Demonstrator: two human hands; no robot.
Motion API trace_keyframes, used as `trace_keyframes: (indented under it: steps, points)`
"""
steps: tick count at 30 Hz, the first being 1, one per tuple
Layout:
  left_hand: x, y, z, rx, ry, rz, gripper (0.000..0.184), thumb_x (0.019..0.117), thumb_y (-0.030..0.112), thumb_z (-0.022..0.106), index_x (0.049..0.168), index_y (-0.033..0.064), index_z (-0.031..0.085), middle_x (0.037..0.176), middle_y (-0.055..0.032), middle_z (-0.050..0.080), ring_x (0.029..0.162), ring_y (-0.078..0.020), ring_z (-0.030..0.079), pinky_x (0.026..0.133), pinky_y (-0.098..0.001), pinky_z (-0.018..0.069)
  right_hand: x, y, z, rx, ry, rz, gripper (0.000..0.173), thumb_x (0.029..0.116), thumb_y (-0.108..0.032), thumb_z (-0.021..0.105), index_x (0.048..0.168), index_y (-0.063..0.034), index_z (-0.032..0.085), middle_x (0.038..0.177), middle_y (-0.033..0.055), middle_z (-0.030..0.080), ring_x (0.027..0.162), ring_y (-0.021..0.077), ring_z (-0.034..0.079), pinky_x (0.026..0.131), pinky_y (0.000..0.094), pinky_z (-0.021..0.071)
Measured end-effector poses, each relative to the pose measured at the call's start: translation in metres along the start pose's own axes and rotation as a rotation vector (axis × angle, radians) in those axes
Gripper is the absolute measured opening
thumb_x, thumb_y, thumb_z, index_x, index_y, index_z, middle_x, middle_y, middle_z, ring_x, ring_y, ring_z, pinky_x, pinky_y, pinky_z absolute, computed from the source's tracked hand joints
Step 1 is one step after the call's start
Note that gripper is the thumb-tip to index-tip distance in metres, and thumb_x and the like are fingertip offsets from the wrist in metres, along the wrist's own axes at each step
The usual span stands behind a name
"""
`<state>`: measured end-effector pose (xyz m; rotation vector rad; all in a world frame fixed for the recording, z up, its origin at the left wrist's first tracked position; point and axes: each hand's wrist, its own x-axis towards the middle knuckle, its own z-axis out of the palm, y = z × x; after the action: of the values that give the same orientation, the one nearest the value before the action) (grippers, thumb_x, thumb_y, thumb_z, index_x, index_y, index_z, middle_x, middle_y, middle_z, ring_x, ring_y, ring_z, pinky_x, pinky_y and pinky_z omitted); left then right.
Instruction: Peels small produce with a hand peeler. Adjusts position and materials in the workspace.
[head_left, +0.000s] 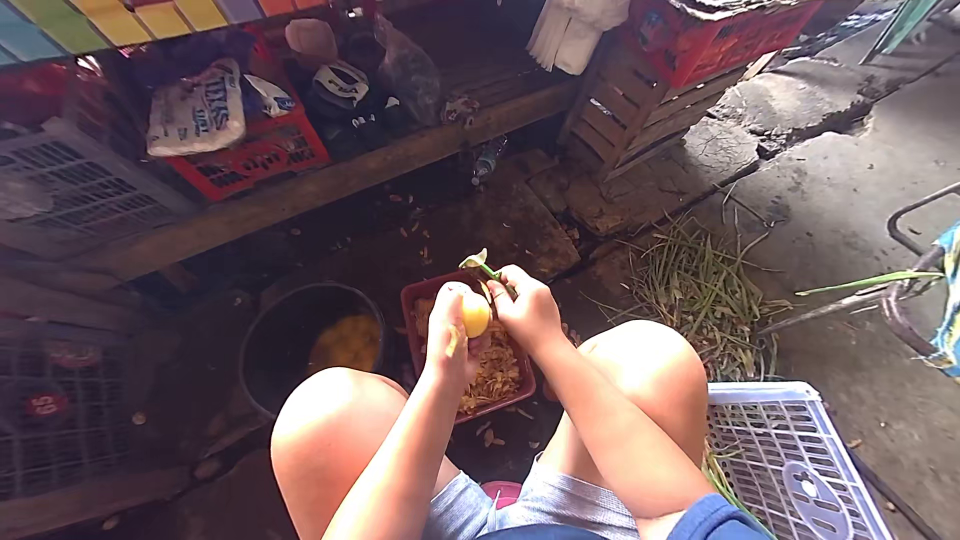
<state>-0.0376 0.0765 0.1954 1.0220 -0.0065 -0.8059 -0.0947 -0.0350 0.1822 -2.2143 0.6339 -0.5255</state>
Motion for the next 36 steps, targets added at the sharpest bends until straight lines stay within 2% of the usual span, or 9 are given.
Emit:
trace_keyframes:
  steps: [3, 9, 13, 17, 23, 25, 29, 33, 36]
  points:
    - [0.007, 0.008, -0.003, -0.073, 0.072, -0.022, 0.038, 0.108, 0.026, 0.028, 0.083, 0.0112, 0.053, 0.061, -0.0017, 0.056, 0.038, -0.0023, 0.039, 0.036, -0.0134, 0.0322, -0.002, -0.001, -0.002, 0.069, 0.067, -0.034, 0.015, 0.1015, -0.017, 0.062, 0.1, -0.0034, 0.068, 0.072, 0.0077, 0.061, 0.062, 0.0218, 0.059, 0.058, 0.0438, 0.0506]
    - [0.008, 0.009, -0.006, -0.041, 0.179, 0.058, 0.036, 0.1095, 0.026, 0.035, 0.082, 0.0135, 0.054, 0.055, 0.0014, 0.05, 0.04, -0.0045, 0.046, 0.039, -0.0157, 0.0402, -0.023, -0.007, 0.001, 0.059, 0.076, -0.381, 0.013, 0.096, -0.013, 0.064, 0.094, -0.0024, 0.072, 0.08, 0.009, 0.07, 0.071, 0.02, 0.069, 0.062, 0.0397, 0.0569]
    - [0.006, 0.004, -0.005, 0.023, 0.184, 0.029, 0.032, 0.1101, 0.026, 0.036, 0.089, 0.0113, 0.054, 0.06, -0.002, 0.054, 0.041, -0.0065, 0.049, 0.038, -0.0174, 0.0408, -0.015, -0.005, -0.003, -0.047, 0.065, -0.281, 0.015, 0.0964, -0.014, 0.065, 0.096, -0.0029, 0.074, 0.082, 0.0116, 0.071, 0.075, 0.0256, 0.07, 0.065, 0.0456, 0.0571]
    - [0.0, -0.002, 0.002, 0.105, 0.123, 0.062, 0.032, 0.1112, 0.024, 0.03, 0.093, 0.0109, 0.054, 0.066, -0.0027, 0.057, 0.044, -0.0052, 0.047, 0.039, -0.0158, 0.0369, 0.0, 0.001, -0.007, -0.105, -0.083, 0.013, 0.023, 0.1023, -0.021, 0.06, 0.107, -0.0041, 0.075, 0.094, 0.0153, 0.073, 0.089, 0.0328, 0.071, 0.076, 0.0572, 0.0543]
    - [0.006, 0.016, -0.001, -0.166, 0.233, -0.122, 0.054, 0.1114, 0.049, 0.021, 0.103, 0.0082, 0.055, 0.074, -0.0087, 0.063, 0.048, -0.0113, 0.055, 0.043, -0.0215, 0.047, -0.004, 0.005, -0.005, 0.089, 0.042, -0.049, 0.017, 0.1019, -0.02, 0.061, 0.1, -0.0055, 0.071, 0.071, 0.0048, 0.061, 0.061, 0.018, 0.057, 0.058, 0.0409, 0.0494]
    - [0.01, 0.017, -0.001, -0.22, 0.235, -0.157, 0.061, 0.1088, 0.058, 0.019, 0.096, 0.0099, 0.053, 0.066, -0.0048, 0.056, 0.045, -0.0098, 0.052, 0.041, -0.0209, 0.0459, -0.011, 0.003, -0.002, 0.156, 0.053, -0.108, 0.017, 0.1006, -0.019, 0.061, 0.1, -0.0044, 0.07, 0.074, 0.0052, 0.064, 0.064, 0.0166, 0.06, 0.061, 0.0402, 0.0519]
    - [0.013, 0.014, -0.003, -0.302, 0.214, -0.162, 0.056, 0.1104, 0.049, 0.024, 0.095, 0.0092, 0.06, 0.058, -0.0009, 0.052, 0.041, -0.0065, 0.048, 0.039, -0.0182, 0.0424, -0.024, -0.001, 0.012, 0.116, 0.058, -0.312, 0.017, 0.0984, -0.016, 0.064, 0.098, -0.0019, 0.073, 0.087, 0.0098, 0.073, 0.08, 0.0209, 0.072, 0.071, 0.0431, 0.0594]
    - [0.013, 0.011, -0.001, -0.318, 0.247, -0.122, 0.058, 0.1114, 0.046, 0.024, 0.074, 0.0111, 0.053, 0.053, -0.0003, 0.049, 0.037, -0.0059, 0.044, 0.036, -0.0169, 0.0383, -0.024, 0.002, 0.016, 0.011, 0.124, -0.504, 0.018, 0.0965, -0.014, 0.064, 0.089, -0.0015, 0.073, 0.072, 0.0086, 0.066, 0.067, 0.0209, 0.068, 0.059, 0.0378, 0.056]
    - [0.013, 0.011, -0.005, -0.312, 0.193, -0.113, 0.053, 0.1113, 0.036, 0.027, 0.071, 0.0117, 0.051, 0.053, 0.0001, 0.049, 0.037, -0.0045, 0.042, 0.035, -0.015, 0.0354, -0.023, 0.002, 0.014, -0.043, 0.134, -0.528, 0.018, 0.0959, -0.014, 0.063, 0.087, -0.0013, 0.073, 0.067, 0.0085, 0.063, 0.062, 0.0218, 0.065, 0.054, 0.0374, 0.0534]
